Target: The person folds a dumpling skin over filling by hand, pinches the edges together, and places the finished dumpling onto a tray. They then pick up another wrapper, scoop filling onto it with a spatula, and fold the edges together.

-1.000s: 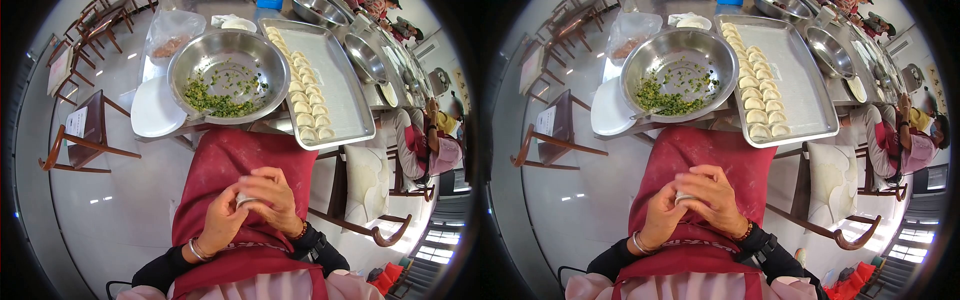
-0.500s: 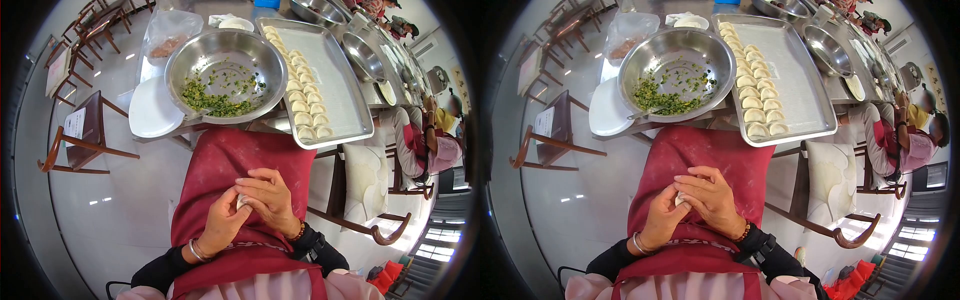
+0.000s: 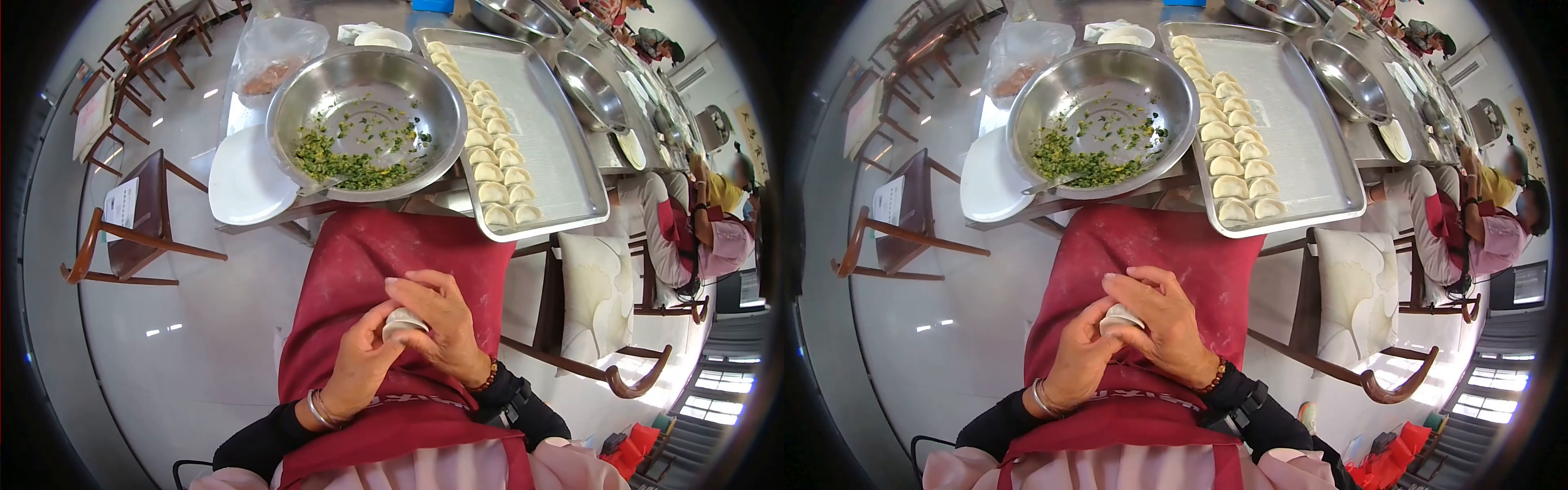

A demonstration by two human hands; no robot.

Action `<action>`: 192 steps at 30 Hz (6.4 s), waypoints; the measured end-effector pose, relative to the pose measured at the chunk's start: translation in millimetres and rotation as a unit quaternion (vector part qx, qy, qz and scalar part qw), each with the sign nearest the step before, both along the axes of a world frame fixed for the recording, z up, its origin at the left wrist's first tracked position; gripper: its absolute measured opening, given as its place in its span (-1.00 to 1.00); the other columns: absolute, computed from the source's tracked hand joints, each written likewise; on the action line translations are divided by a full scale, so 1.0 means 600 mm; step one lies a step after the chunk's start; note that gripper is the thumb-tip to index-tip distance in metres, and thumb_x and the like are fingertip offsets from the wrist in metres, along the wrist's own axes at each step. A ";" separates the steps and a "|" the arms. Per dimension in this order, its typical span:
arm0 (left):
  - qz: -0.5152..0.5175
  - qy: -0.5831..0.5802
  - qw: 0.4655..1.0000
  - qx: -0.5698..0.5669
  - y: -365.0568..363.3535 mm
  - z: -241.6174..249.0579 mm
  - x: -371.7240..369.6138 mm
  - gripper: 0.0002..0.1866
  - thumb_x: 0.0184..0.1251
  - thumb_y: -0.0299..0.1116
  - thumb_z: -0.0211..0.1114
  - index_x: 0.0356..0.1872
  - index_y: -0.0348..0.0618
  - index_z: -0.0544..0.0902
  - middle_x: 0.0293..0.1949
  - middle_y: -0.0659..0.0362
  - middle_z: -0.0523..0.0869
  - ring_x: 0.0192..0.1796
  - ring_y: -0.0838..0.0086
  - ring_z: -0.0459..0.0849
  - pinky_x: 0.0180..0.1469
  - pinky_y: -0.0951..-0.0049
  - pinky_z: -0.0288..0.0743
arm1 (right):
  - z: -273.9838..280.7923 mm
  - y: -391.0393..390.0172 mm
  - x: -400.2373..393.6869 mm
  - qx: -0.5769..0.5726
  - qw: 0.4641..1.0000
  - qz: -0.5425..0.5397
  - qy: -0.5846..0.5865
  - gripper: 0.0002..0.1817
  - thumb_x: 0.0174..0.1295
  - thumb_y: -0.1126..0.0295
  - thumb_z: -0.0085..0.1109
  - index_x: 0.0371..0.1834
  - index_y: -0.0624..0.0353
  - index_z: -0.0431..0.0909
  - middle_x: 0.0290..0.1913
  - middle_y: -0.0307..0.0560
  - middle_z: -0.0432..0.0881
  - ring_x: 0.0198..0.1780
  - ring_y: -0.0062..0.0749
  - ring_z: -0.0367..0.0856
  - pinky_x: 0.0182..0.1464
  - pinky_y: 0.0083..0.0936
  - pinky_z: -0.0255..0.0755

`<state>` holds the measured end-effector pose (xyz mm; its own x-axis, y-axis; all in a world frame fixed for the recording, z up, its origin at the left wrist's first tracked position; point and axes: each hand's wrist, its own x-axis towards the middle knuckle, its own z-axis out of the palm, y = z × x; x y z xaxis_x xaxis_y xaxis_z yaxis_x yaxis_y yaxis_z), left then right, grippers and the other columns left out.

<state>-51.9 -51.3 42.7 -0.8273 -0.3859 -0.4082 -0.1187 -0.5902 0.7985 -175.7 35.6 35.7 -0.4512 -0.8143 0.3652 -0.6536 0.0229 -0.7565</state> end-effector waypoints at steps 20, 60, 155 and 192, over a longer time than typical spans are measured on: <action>-0.017 0.023 0.995 0.100 -0.002 -0.013 0.009 -0.56 0.42 -0.56 0.14 0.30 -0.36 0.38 -0.02 0.22 0.58 0.04 0.63 0.54 0.11 0.59 0.47 | -0.008 0.021 -0.006 0.019 0.995 -0.003 0.097 -0.67 0.14 0.26 0.34 -0.06 0.15 0.71 0.02 -0.18 0.71 0.11 -0.14 0.55 0.07 -0.31 0.45; -0.014 -0.002 0.998 0.064 -0.003 -0.007 0.004 -0.60 0.42 -0.59 0.13 0.25 -0.37 0.42 -0.03 0.20 0.59 -0.01 0.63 0.57 0.08 0.59 0.51 | -0.001 0.021 -0.002 0.003 1.000 0.012 0.011 -0.61 0.07 0.33 0.36 0.02 0.08 0.68 0.10 -0.21 0.67 0.07 -0.17 0.55 0.09 -0.31 0.45; -0.090 0.006 0.755 -0.650 -0.180 -0.217 -0.105 -0.80 0.04 -0.52 0.20 -0.33 -0.09 0.75 -0.37 0.12 0.73 -0.30 0.16 0.69 -0.15 0.16 0.53 | -0.076 -0.293 -0.730 0.186 0.982 0.018 -0.011 -0.75 0.17 0.56 0.22 -0.09 0.18 0.73 -0.13 -0.09 0.73 -0.08 -0.40 0.64 0.02 -0.50 0.49; -0.058 0.002 0.756 -0.651 -0.174 -0.238 -0.106 -0.78 0.03 -0.48 0.22 -0.29 -0.03 0.75 -0.42 0.15 0.72 -0.37 0.18 0.67 -0.18 0.17 0.53 | -0.066 -0.250 -0.699 0.057 0.972 -0.082 0.214 -0.78 0.10 0.31 0.37 -0.19 0.06 0.71 -0.28 -0.18 0.67 -0.19 -0.22 0.59 -0.17 -0.35 0.51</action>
<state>-115.2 -155.6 -99.9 -0.8866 -0.3836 0.2582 -0.1061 0.7122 0.6939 -594.9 -114.2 -3.7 -0.4046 -0.7908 0.4592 -0.8886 0.2214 -0.4017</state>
